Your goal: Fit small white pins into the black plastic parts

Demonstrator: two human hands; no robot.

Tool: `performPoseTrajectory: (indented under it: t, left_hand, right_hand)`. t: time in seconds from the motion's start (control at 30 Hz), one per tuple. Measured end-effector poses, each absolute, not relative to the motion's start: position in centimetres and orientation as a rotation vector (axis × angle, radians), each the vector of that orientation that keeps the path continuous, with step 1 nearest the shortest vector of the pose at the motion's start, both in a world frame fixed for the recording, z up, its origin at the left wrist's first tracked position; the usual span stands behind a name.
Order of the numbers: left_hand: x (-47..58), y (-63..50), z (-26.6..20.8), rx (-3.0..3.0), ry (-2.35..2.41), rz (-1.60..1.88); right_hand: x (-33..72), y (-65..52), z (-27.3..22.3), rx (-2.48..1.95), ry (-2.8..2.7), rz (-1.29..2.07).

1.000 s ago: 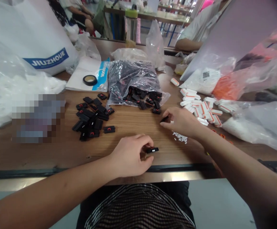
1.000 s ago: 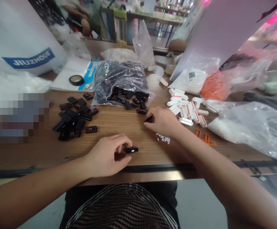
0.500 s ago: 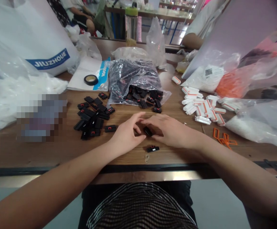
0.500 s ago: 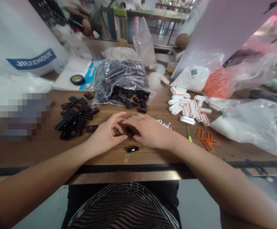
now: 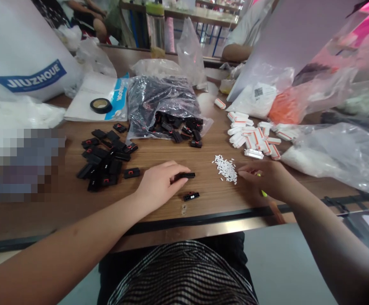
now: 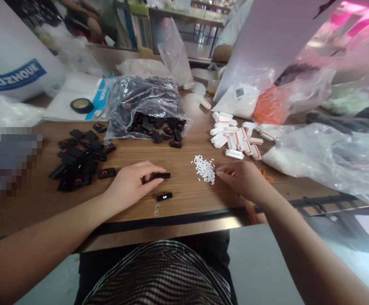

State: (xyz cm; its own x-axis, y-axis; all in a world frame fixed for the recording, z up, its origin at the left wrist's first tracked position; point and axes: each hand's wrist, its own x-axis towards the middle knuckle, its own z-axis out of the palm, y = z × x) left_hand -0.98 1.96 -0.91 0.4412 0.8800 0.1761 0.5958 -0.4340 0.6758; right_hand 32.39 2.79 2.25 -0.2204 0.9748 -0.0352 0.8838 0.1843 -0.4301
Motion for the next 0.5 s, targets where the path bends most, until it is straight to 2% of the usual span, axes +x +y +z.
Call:
performPoseTrajectory:
  t: [0.1, 0.33, 0.5]
  left_hand:
    - [-0.9, 1.7, -0.8, 2.171, 1.254, 0.704]
    - [-0.9, 1.5, -0.9, 2.175, 1.272, 0.704]
    - [-0.9, 1.4, -0.9, 2.164, 1.284, 0.709]
  right_hand:
    - [31.6, 3.0, 1.8, -1.83, -2.17, 0.615]
    - [32.0, 3.5, 1.9, -2.003, -2.121, 0.527]
    - [33.3, 3.4, 1.9, -1.936, -2.125, 0.555]
